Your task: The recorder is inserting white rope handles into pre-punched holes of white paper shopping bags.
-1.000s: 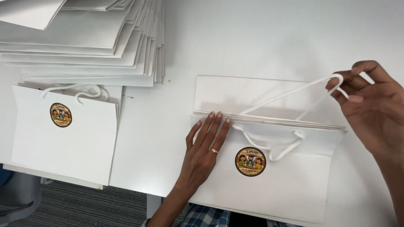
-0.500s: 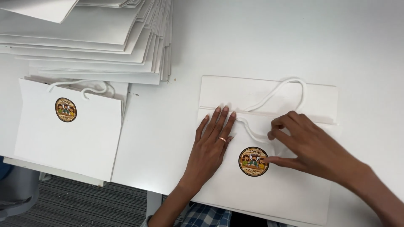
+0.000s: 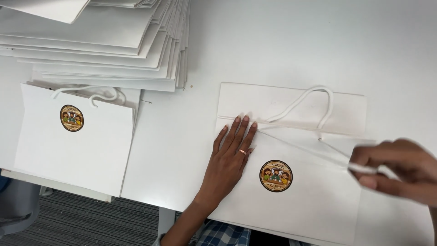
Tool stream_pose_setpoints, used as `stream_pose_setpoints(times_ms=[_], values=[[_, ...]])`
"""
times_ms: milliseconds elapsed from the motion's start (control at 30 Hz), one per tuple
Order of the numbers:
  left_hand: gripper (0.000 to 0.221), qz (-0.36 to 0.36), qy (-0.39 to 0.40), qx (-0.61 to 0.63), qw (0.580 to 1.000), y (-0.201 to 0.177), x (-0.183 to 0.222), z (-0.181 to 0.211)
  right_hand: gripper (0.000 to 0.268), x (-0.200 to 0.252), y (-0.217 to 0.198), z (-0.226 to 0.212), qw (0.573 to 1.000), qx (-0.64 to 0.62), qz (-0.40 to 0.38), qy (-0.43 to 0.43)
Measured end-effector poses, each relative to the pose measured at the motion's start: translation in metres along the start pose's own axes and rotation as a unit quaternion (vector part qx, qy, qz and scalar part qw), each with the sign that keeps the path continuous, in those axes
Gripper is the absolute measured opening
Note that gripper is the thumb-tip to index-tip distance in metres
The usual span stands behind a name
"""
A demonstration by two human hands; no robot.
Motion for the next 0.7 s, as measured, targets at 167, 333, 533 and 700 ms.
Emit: stream_pose_setpoints(times_ms=[167, 333, 533, 700], values=[[0.057, 0.009, 0.011, -0.016, 1.000, -0.002, 0.000, 0.003, 0.019, -0.082, -0.045, -0.061, 0.956, 0.150, 0.230, 0.100], [0.056, 0.006, 0.010, -0.031, 0.999, -0.004, -0.001, 0.002, 0.034, -0.136, -0.035, -0.094, 0.876, 0.419, 0.194, -0.138], [0.056, 0.009, 0.023, -0.022, 0.999, -0.004, 0.000, 0.001, 0.020, -0.176, -0.066, -0.079, 0.830, 0.520, 0.190, -0.066], [0.057, 0.001, 0.024, -0.014, 1.000, -0.005, 0.001, 0.000, 0.017, -0.187, -0.090, -0.046, 0.897, 0.396, 0.185, 0.062]])
Point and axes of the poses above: each hand's wrist, its own x-axis away from the middle knuckle, its own y-axis out of the palm, z = x × y, the point moved 8 cm from there along -x, towards the middle knuckle, and after that the axes turned 3 degrees about -y, right-handed, at the moved point
